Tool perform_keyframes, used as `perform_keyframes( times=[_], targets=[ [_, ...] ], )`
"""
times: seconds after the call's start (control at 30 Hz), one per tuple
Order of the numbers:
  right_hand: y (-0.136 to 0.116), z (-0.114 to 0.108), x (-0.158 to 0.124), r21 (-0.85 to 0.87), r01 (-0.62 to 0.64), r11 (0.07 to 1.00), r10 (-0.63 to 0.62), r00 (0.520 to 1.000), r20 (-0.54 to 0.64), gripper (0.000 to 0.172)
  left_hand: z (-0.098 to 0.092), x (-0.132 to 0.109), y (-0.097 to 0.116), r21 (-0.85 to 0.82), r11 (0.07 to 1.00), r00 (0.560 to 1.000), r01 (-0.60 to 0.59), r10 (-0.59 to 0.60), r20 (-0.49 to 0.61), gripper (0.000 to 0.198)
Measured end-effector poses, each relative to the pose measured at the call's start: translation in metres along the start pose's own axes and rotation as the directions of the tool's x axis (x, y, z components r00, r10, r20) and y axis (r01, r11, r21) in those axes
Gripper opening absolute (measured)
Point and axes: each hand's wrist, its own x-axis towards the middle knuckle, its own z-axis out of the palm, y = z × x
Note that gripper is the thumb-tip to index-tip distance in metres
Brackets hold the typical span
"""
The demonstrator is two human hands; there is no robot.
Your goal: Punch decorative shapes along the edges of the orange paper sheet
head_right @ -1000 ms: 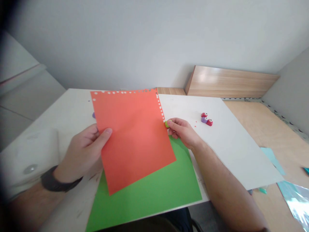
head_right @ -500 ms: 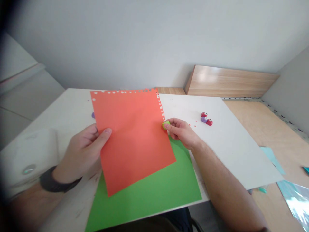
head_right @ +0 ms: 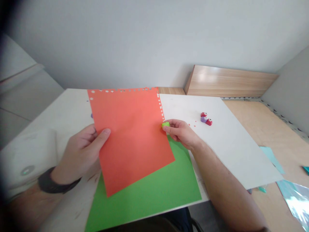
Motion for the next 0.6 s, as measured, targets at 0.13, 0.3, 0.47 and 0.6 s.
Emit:
perform_keyframes(
  times=[0.13,0.3,0.47,0.6],
  targets=[
    [-0.0011,0.0007,0.0000,-0.003,0.000,1.000,0.000,1.000,0.006,0.033,0.0004,0.0008,-0.0010,-0.011,1.000,1.000,-0.005,0.005,-0.004,0.034],
    [-0.0008,0.0014,-0.0004,0.003,0.008,1.000,-0.009,1.000,0.017,0.030,0.0006,0.0016,-0.0014,0.012,1.000,1.000,-0.008,0.008,-0.002,0.035],
    [0.0016,0.0011,-0.0001,0.022,0.005,1.000,-0.005,1.000,0.024,0.033,0.0003,0.0013,-0.0016,0.010,1.000,1.000,-0.003,0.003,-0.003,0.033],
    [0.0016,0.0010,0.0007,-0.003,0.008,1.000,-0.008,1.000,0.028,0.034,0.0000,0.0009,-0.0012,0.022,1.000,1.000,-0.015,0.015,0.002,0.032]
  ],
)
